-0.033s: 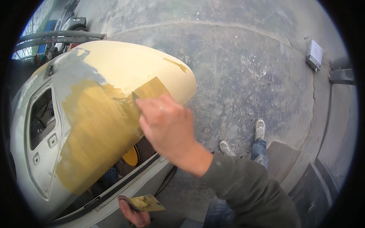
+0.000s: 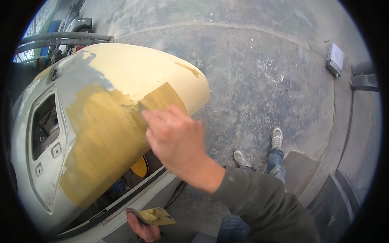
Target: The person sands a detached car trunk lid with a sanding block, moving across different areas to smooth the surface. The person holds the sanding block in one hand and a putty knife in the other, working on the curved and flat sections of the lid.
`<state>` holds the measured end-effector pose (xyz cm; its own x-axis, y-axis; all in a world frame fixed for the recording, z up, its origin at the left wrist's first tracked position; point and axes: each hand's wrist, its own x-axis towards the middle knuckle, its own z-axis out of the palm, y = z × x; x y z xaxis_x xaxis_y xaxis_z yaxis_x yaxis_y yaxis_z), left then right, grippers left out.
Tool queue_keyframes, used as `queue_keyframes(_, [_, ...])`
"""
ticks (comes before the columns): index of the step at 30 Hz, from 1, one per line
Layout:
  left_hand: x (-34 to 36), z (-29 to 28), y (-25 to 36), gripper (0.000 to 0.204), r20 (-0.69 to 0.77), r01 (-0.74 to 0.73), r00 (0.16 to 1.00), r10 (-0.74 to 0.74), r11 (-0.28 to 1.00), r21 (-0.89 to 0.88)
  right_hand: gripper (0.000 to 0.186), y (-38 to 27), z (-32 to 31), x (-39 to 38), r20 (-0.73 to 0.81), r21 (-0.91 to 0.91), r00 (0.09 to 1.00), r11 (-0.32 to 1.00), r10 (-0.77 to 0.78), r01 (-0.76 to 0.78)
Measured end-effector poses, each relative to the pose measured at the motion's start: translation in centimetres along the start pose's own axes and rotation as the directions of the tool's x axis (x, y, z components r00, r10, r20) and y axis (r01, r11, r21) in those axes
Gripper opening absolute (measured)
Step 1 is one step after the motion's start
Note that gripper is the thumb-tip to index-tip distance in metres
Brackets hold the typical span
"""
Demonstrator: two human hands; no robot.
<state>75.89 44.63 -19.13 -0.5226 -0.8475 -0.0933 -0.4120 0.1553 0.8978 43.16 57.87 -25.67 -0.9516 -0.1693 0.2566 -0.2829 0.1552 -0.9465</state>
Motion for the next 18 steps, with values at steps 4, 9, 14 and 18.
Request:
queue_keyframes(4, [0.1,0.7,0.5,0.034,-0.022,0.007,1.000,-0.006,1.000,0.021,0.027,-0.3,-0.8,-0.4,0.108,0.110,0.991,0.990,0.074,-0.086])
queue_keyframes(9, [0.5,2.8,2.6,0.029,0.050,0.079,0.996,-0.072,0.985,-0.152,0.025,6.6,-2.1,2.8,0.044,0.141,0.989,0.980,0.138,-0.143])
queue_keyframes(14, [0.9,5.4,3.3,0.029,-0.018,0.169,0.984,-0.176,0.965,-0.200,0.025,10.9,-0.3,7.4,0.207,0.346,0.974,0.938,-0.093,0.016])
queue_keyframes(18, [0.6,6.2,3.5,0.029,-0.034,0.182,0.981,-0.191,0.967,-0.179,0.029,10.7,0.2,8.3,0.280,0.359,0.906,0.910,-0.317,0.207])
